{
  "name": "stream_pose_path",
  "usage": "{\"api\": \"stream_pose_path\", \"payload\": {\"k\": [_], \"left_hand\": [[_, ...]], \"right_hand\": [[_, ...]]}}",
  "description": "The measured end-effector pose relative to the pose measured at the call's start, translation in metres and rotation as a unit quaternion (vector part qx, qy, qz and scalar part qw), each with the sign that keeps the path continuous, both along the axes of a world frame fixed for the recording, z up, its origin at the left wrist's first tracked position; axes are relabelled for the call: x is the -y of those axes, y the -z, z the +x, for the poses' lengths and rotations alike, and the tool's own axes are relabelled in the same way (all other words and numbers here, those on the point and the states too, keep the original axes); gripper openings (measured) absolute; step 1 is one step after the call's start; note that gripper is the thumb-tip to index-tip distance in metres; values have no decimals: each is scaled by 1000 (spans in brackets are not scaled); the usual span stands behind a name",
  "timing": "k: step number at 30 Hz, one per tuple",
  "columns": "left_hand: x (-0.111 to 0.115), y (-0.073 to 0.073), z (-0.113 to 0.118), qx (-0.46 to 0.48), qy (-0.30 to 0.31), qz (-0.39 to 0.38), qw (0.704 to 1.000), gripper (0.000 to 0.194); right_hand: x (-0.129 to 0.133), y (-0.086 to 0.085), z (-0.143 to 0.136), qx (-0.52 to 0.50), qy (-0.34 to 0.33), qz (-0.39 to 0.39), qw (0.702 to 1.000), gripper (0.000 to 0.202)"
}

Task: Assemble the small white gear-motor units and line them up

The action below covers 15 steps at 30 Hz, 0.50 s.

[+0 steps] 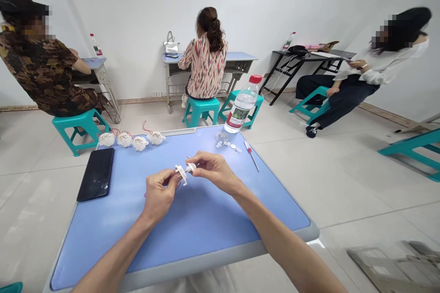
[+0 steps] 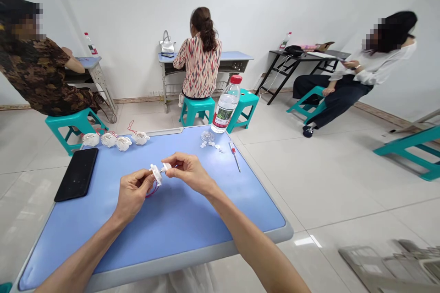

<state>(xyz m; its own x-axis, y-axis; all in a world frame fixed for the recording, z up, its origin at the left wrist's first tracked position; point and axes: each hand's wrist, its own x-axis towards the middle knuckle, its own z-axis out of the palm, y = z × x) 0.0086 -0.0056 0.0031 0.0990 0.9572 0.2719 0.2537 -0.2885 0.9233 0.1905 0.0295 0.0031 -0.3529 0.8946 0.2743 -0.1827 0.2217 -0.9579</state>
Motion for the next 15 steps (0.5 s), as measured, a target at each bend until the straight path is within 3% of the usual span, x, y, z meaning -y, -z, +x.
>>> {"api": "stream_pose_path", "payload": {"k": [6, 15], "left_hand": [[1, -2, 0, 1, 7, -27, 1000, 26], [0, 1, -1, -8, 3, -13, 1000, 29]], "right_hand": [[1, 1, -3, -6, -13, -89, 996, 26], [3, 0, -6, 1, -20, -106, 994, 29]]}}
